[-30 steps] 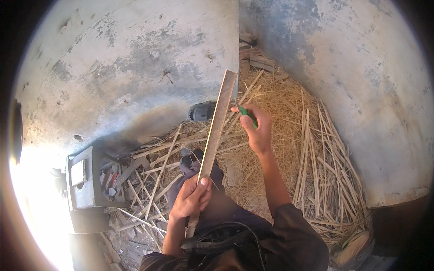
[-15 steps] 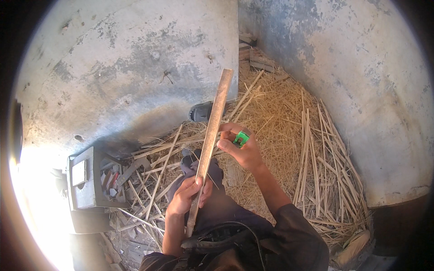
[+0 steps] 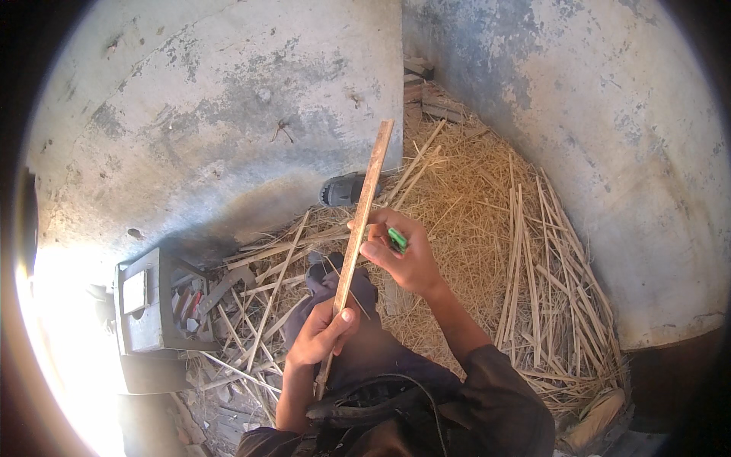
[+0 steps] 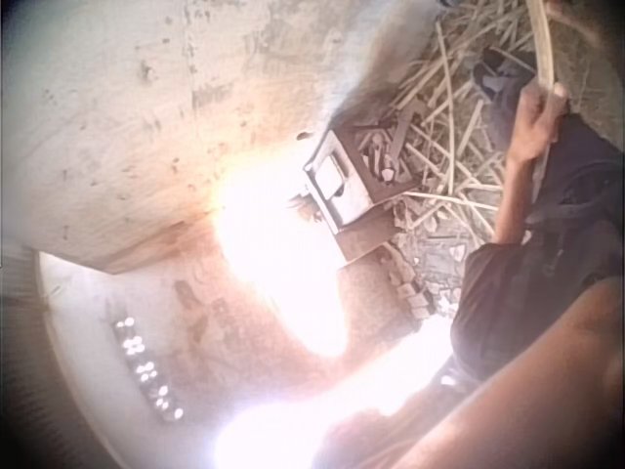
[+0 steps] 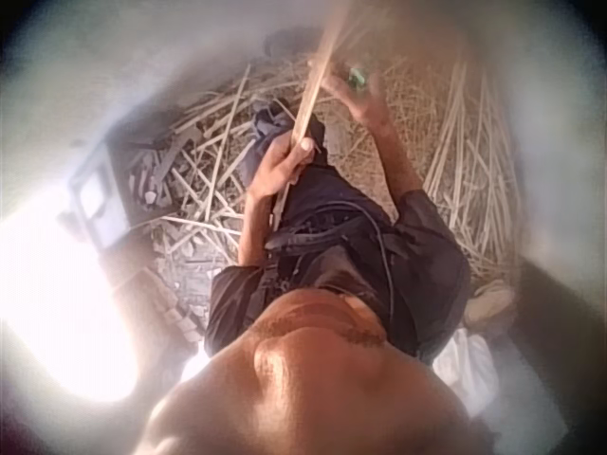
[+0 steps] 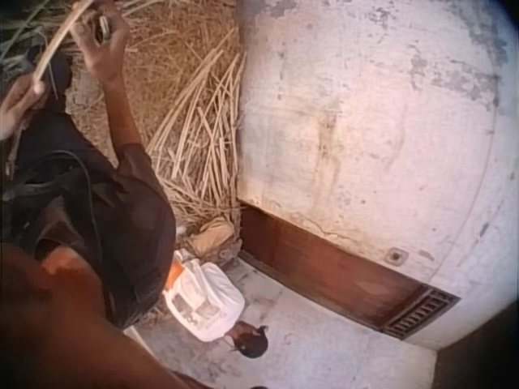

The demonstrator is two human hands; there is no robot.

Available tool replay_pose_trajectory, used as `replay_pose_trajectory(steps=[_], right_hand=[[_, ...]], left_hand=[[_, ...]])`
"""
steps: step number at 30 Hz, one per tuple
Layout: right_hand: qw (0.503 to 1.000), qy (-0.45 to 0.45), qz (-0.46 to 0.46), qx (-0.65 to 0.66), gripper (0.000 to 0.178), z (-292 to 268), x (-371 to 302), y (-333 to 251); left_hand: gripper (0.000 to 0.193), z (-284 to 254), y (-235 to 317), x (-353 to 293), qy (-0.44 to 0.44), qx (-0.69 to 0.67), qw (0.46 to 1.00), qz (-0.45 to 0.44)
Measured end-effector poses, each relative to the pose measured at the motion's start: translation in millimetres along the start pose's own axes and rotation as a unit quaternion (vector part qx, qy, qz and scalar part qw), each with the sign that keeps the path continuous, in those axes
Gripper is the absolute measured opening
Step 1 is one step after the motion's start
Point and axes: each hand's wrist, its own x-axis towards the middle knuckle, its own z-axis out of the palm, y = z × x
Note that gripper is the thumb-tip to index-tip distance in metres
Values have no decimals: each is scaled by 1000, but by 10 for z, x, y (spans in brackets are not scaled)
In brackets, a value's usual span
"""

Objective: The person sits on a straw-covered floor and uses a green utility knife to shave thin strips from a long bamboo stick. They hold the stick with their left hand and scrape the blade along its length with their right hand, producing wood shavings that fall to the ground.

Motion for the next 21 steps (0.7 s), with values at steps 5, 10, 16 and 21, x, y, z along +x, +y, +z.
replay_pose_trajectory(steps=[5,10,16,21], right_hand=[[993,-1,-84,-78,48,-98,-66,77],[955,-10,-126,-267,42,-118,-193,-63],[916,28,-186,-354,39,-98,-243,-109],[903,48,-200,-378,40,-127,-295,-127]], left_hand=[[40,15,1,0,19,-2,1000,-14],[33,2,-23,-12,27,-12,999,-20],[29,65,14,22,77,65,995,-13],[30,117,-28,43,135,160,978,23]])
